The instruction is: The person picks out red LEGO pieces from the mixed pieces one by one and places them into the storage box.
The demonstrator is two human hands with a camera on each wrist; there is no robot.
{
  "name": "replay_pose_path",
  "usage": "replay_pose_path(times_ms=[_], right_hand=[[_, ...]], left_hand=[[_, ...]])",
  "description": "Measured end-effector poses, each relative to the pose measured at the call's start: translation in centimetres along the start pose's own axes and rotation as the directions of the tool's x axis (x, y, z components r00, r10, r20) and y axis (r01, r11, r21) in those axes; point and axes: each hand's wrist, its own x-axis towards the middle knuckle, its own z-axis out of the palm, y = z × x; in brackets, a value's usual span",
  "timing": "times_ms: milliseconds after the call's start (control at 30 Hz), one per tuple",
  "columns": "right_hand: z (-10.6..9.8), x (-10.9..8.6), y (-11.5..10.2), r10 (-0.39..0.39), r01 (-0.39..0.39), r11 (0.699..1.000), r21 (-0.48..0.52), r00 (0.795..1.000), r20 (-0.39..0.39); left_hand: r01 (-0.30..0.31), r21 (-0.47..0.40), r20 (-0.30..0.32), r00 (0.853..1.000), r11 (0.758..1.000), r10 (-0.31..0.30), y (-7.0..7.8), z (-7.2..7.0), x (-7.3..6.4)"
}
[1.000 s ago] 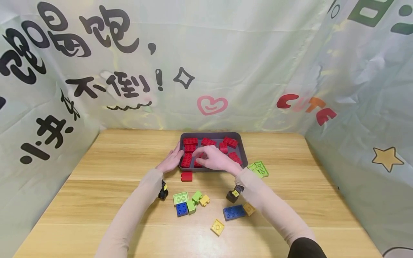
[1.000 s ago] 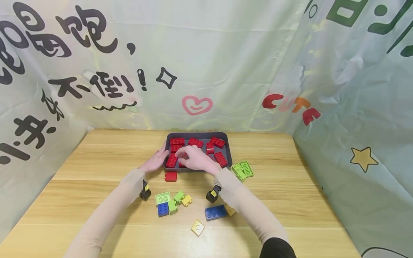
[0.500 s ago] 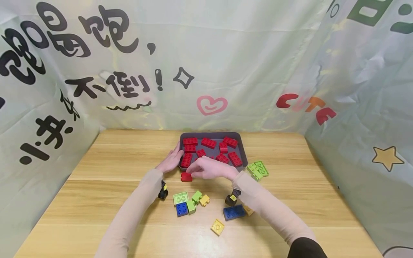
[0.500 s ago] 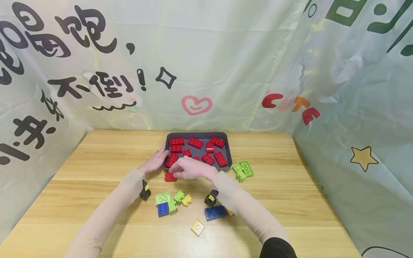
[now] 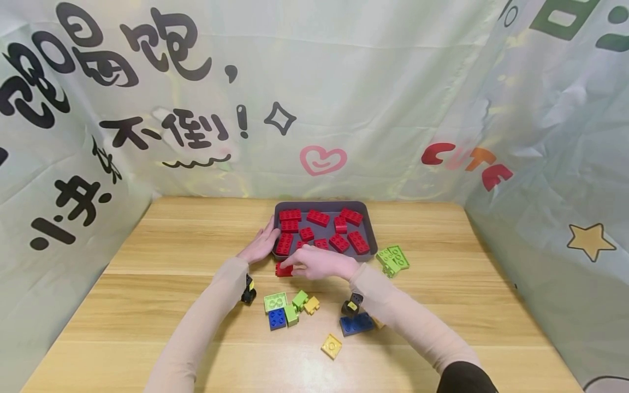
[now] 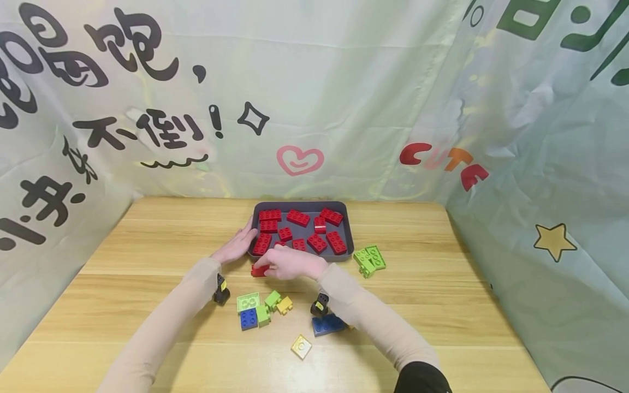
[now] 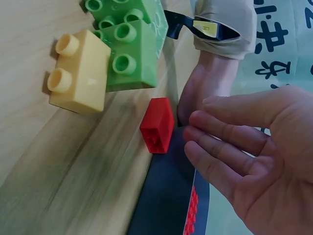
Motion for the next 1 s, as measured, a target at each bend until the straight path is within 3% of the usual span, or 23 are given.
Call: replay_pose_path(times_ms=[367, 633, 1000], right_hand=[[0.53, 0.36, -0.36, -0.073, 0.075, 0.993, -0.089, 0.997, 0.032], [0.89, 0.28, -0.71, 0.043, -0.033, 0.995, -0.092, 0.993, 0.108], [0.87, 0.27, -0.60, 0.098, -0.083, 0.988, -0.130, 0.989, 0.114]], left_hand=[[-0.003, 0.004, -0.003, 1.000, 1.000, 0.003, -0.19, 0.02, 0.18], [0.024, 0.000, 0.003, 1.000, 1.000, -0.024, -0.12, 0.04, 0.04], [0.025, -0.008, 0.005, 1.000, 1.000, -0.025, -0.17, 0.03, 0.08]])
